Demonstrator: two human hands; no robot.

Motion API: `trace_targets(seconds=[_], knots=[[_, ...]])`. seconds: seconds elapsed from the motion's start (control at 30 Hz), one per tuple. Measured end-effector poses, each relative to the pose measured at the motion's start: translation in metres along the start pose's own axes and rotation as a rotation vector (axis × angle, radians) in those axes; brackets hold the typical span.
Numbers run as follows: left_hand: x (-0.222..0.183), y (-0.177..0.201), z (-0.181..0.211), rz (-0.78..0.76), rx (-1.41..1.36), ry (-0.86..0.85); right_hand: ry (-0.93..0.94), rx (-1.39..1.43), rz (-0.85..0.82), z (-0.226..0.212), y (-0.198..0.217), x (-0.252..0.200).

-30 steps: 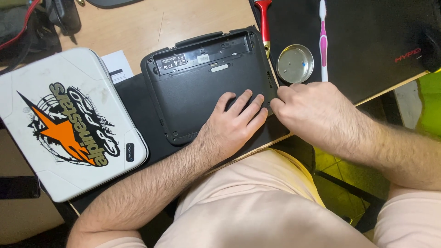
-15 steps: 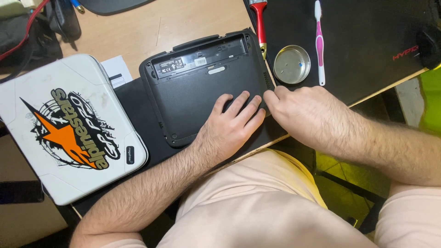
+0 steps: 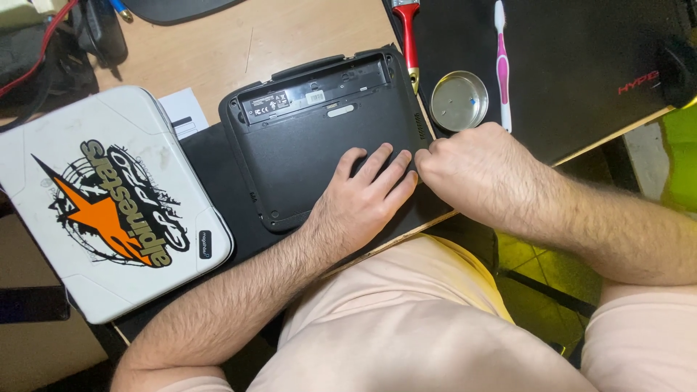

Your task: Disassembling a laptop by removing screws and the battery, then testing the keyboard on a netbook.

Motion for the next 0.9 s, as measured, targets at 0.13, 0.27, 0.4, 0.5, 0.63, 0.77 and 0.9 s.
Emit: trace_targets(seconds=[0.13,0.27,0.4,0.5,0.63,0.77,0.9], knots=[[-0.001,-0.003,0.001,-0.002,-0.002,-0.003,-0.027,0.039,-0.037,-0.001,0.004,0.002],[-0.003,-0.01,0.001,-0.005,-0.017,0.011,-0.034,0.048,-0.053,-0.003,0.002,0.005],[-0.003,-0.011,0.001,-0.006,-0.017,0.018,-0.085,0.111,-0.116,0.002,0.012,-0.002],[-0.002,-0.006,0.0,0.025,-0.037,0.034,-0.192,0.265,-0.093,0.024,0.043,-0.03],[-0.002,-0.009,0.0,0.027,-0.062,0.047,-0.287,0.43,0.209,0.07,0.03,-0.069],[-0.001,-0.01,0.001,0.024,-0.069,0.051,-0.29,0.759,0.78,0.105,-0.022,-0.103],[0.001,-0.003,0.001,0.044,-0.068,0.055,-0.307,0.974,1.154,0.116,-0.077,-0.098]])
Point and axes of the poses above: each hand's wrist, its own x-axis towards the middle knuckle, its own y-axis out of the back of the hand, z = x × y, the point moved 8 cm from there along x, towards the middle knuckle, and after that the axes turned 3 degrees about x, right-handed, at the moved point
